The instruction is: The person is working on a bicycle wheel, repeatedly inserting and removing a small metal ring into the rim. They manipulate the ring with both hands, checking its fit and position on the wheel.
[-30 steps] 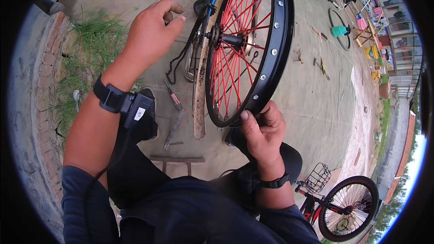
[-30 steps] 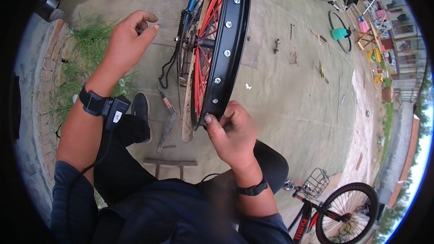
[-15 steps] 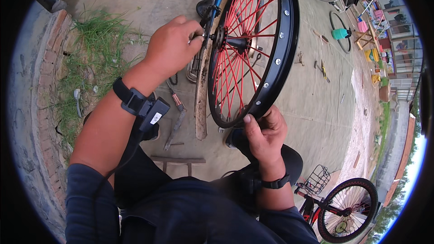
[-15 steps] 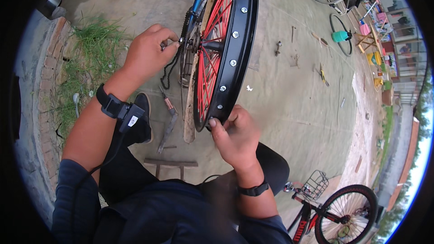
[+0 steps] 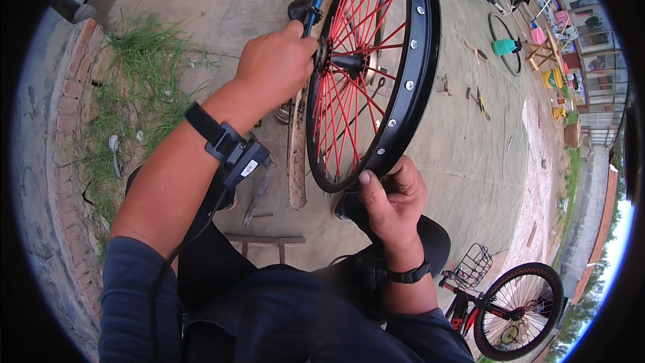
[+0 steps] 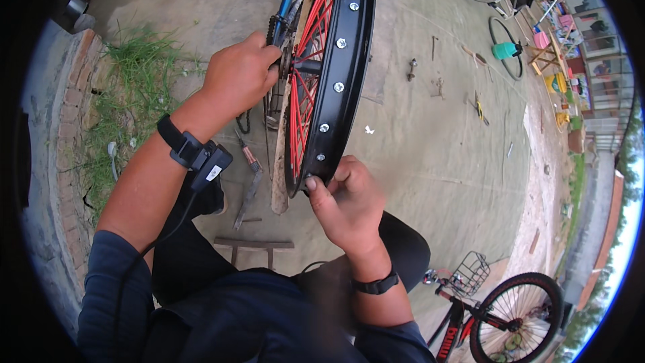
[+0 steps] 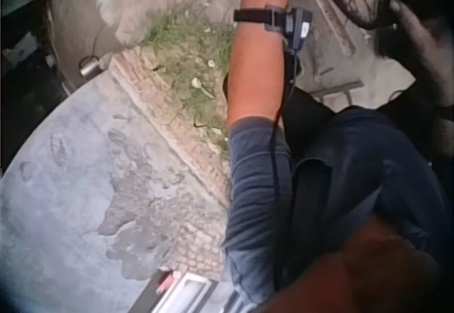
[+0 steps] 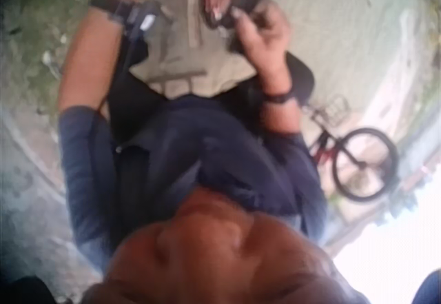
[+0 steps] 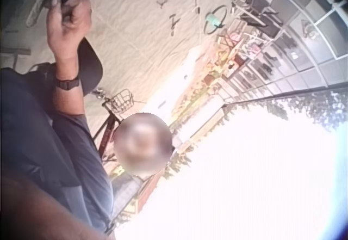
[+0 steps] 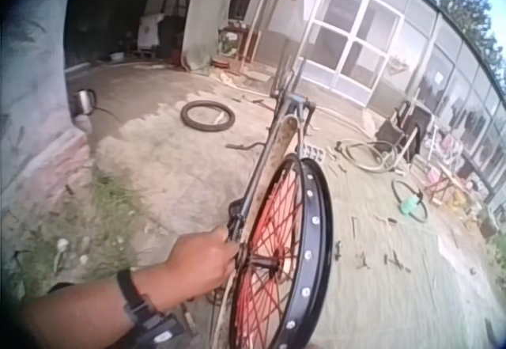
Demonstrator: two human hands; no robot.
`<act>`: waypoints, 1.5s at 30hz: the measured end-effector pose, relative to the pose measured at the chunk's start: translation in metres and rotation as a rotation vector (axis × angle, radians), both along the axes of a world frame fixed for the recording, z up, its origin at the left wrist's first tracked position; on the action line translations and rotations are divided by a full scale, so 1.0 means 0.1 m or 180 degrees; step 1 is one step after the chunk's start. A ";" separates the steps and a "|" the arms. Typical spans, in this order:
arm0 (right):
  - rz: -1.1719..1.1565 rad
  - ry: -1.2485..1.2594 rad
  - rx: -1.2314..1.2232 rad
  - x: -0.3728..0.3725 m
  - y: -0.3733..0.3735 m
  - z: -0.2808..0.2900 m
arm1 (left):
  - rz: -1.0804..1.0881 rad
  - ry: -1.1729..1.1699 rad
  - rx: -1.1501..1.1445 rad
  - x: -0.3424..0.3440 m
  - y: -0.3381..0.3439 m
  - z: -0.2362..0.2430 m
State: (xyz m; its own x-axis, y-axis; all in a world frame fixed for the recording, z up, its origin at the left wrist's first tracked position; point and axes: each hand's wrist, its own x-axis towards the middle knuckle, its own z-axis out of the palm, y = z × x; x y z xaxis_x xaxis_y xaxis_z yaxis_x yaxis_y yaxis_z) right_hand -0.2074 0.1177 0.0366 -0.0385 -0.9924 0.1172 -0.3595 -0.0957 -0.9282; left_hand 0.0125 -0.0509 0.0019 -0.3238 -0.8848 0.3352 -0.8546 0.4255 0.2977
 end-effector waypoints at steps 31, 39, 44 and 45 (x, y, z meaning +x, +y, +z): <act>0.0004 0.0087 -0.0040 0.03 -0.02 0.08 | -0.0050 0.0262 0.0116 -0.05 -0.07 -0.01; -0.0065 -0.0270 0.0191 0.05 -0.04 0.10 | 0.0019 0.0883 0.0276 0.12 0.02 0.12; 0.0427 0.0325 0.0286 -0.05 -0.03 0.04 | 0.0487 0.1511 0.0573 0.40 0.05 0.27; 0.0566 0.0449 0.0558 -0.06 -0.02 0.04 | 0.0537 0.1617 0.0580 0.45 0.03 0.24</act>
State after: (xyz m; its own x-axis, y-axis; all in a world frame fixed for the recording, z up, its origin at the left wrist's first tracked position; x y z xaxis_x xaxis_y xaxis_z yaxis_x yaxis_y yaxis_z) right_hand -0.2137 0.1155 0.0410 0.1425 -0.9877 -0.0649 -0.4782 -0.0114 -0.8782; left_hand 0.0580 -0.0482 0.0257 -0.0107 -0.9684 0.2491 -0.6365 0.1987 0.7453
